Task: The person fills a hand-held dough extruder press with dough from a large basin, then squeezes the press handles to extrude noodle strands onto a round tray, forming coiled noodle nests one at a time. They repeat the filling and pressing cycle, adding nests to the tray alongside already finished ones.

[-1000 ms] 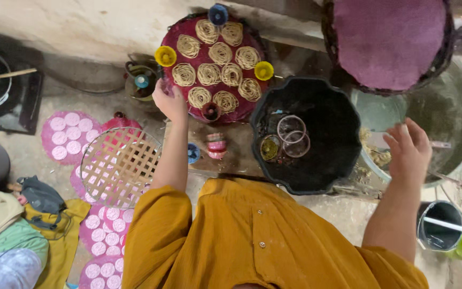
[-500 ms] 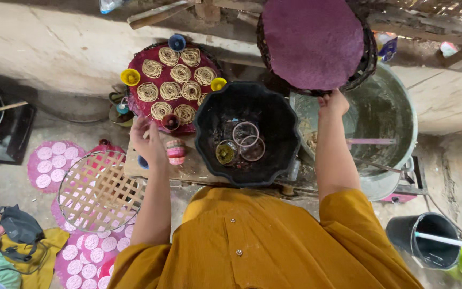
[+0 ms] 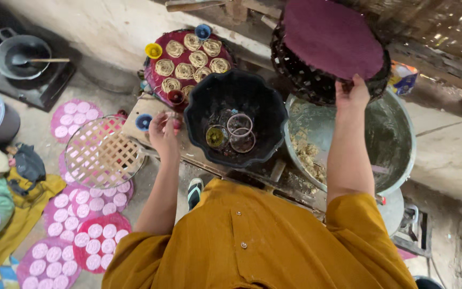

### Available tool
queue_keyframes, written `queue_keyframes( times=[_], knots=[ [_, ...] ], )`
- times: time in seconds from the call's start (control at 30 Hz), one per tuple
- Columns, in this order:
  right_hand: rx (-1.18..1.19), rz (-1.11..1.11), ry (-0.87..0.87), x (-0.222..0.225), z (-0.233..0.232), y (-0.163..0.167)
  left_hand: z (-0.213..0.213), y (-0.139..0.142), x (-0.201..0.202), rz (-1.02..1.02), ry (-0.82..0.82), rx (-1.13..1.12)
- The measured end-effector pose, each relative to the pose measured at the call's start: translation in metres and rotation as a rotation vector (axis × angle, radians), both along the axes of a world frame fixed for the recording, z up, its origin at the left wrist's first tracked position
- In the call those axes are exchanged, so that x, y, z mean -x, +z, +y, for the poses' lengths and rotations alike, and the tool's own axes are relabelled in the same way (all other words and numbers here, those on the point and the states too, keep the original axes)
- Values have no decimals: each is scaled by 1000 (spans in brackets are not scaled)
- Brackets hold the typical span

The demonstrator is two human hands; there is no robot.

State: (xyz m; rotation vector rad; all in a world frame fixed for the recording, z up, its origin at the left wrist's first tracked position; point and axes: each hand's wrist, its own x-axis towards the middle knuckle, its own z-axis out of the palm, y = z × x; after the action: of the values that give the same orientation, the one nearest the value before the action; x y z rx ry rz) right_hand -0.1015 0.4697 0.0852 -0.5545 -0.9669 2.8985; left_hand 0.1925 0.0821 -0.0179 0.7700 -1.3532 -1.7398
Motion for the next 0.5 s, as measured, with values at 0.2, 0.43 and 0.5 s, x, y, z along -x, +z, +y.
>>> queue_keyframes(
  times=[0.2,0.43,0.5],
  knots=[
    [1,76,179,-12,35,-13,28,-17,-13,170,-37,93],
    [-113,95,498,-139,17,-69,45,-19,-15,4,-153,423],
    [-183,28,607,-171,10,-89,46,-8,-16,-195,-81,722]
  ],
)
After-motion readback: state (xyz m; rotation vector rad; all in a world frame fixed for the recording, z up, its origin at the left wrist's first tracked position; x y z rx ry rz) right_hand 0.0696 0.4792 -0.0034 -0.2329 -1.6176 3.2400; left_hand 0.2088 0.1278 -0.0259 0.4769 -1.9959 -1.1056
